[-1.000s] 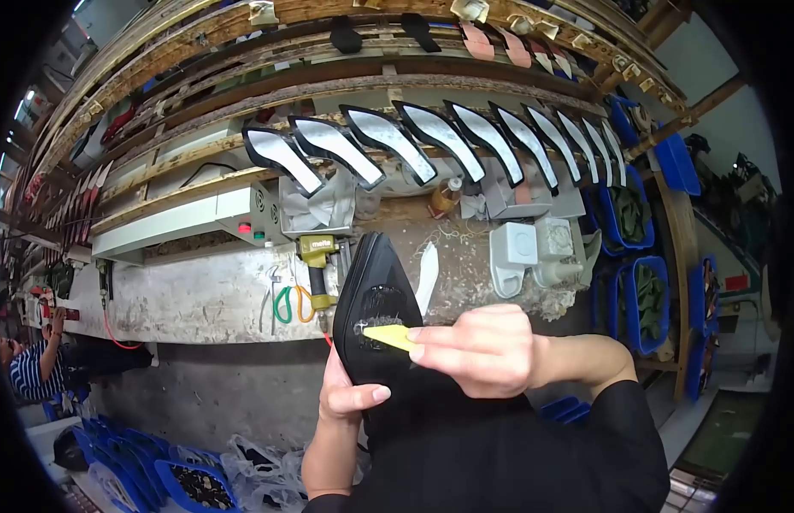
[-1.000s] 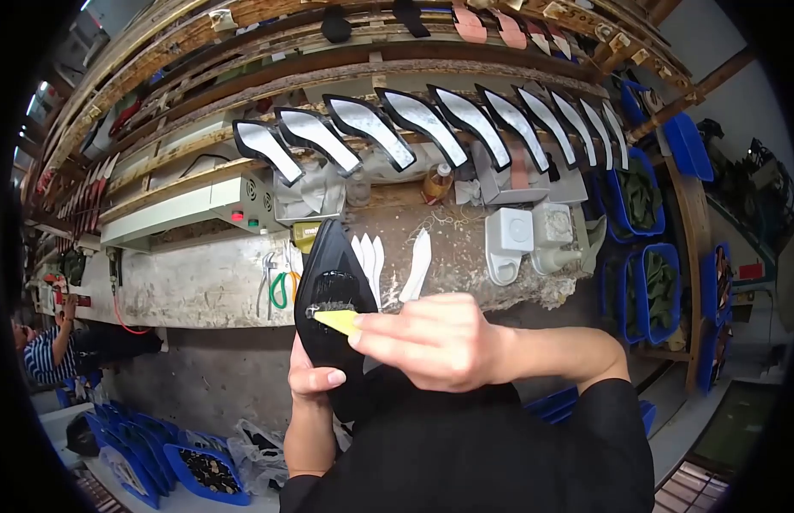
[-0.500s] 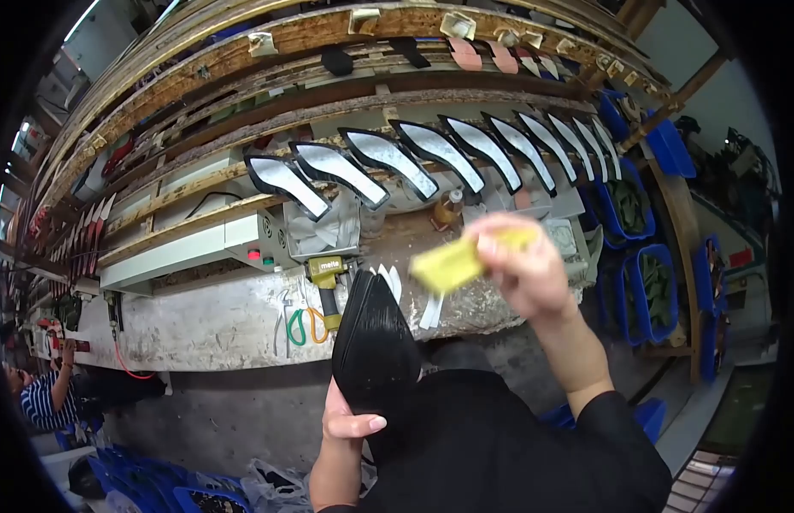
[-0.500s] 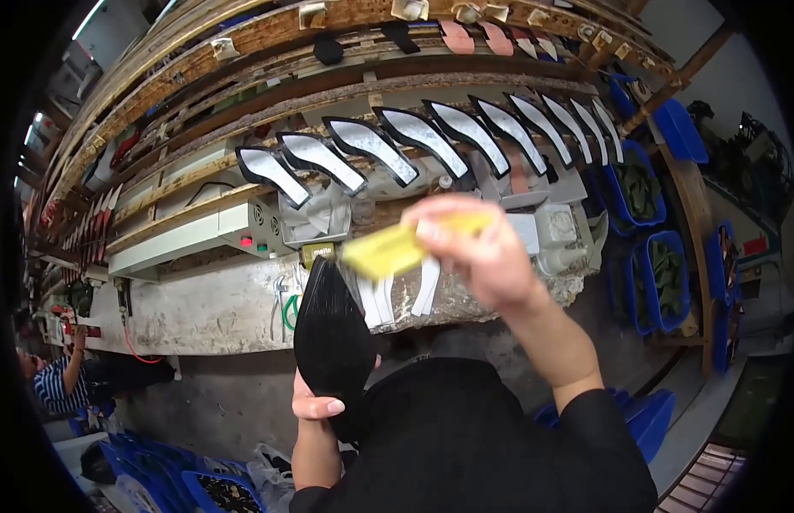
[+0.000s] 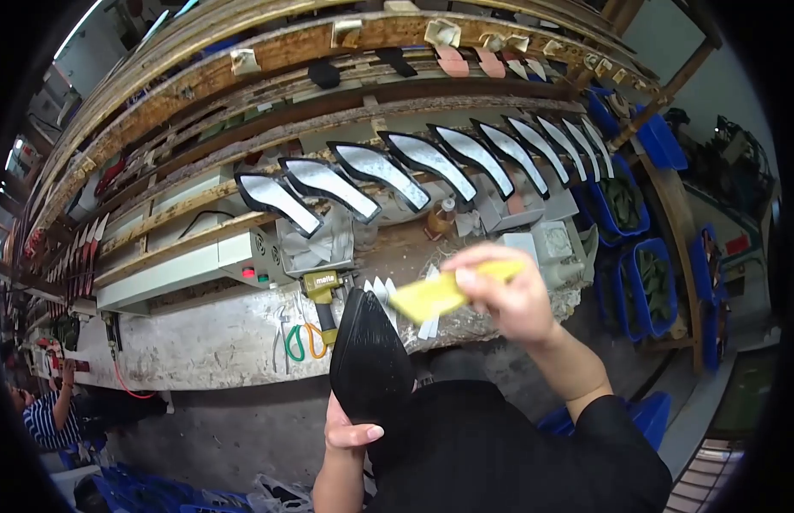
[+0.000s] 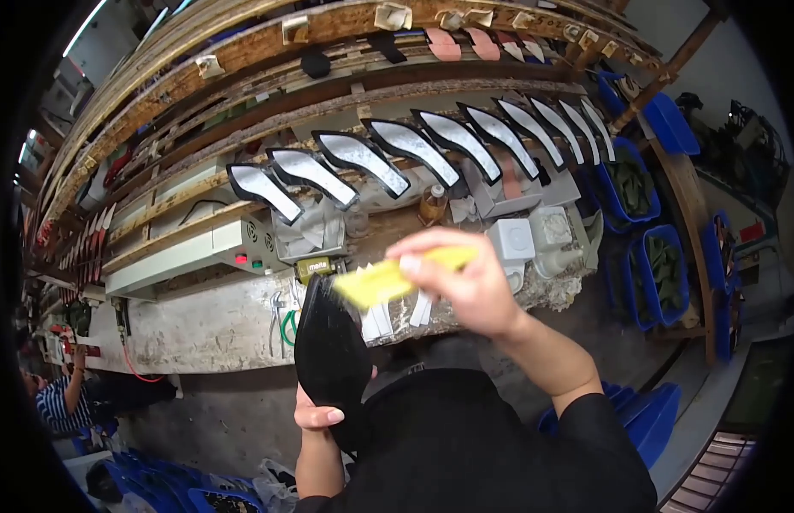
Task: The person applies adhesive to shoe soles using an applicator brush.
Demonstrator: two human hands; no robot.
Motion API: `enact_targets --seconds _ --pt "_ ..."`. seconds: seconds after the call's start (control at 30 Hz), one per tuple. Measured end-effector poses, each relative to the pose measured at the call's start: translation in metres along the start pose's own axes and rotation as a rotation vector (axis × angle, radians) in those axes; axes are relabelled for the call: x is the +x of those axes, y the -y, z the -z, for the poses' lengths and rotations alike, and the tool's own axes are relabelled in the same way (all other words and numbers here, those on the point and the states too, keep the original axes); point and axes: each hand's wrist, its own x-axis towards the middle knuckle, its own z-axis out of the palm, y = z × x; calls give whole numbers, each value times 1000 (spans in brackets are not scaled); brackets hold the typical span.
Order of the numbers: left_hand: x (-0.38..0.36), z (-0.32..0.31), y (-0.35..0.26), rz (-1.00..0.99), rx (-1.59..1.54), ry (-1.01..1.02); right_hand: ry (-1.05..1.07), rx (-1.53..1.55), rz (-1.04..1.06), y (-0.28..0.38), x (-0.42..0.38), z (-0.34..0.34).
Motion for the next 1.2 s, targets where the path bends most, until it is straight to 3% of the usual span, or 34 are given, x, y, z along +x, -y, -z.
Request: enact_targets --seconds 0.23,0.37,0.57,0.7,0.73,0.87,1.03,1.13,1.2 --pt "-2 2 10 -41 -57 0 -151 77 -94 -24 -7 15" --pt "-3 -9 14 -80 33 -130 -121 -130 54 -36 -34 -10" --pt "-15 -1 16 -25 19 -161 -3 -66 162 -1 -54 2" --pt "-1 -22 10 -117 -16 -144 -141 74 -188 -18 -24 27" --pt "0 -22 9 -138 -19 -149 -134 77 -192 -16 -19 26" --pt "-8 -20 7 -46 62 -138 131 -613 726 14 -9 5" --pt "-11 -9 5 155 116 -115 282 -664 874 -14 -19 -35" --pt "0 -16 3 100 120 -100 377 -654 885 -13 -31 -50" --pt "3 -19 3 53 115 -110 311 -546 824 -8 -34 -46"
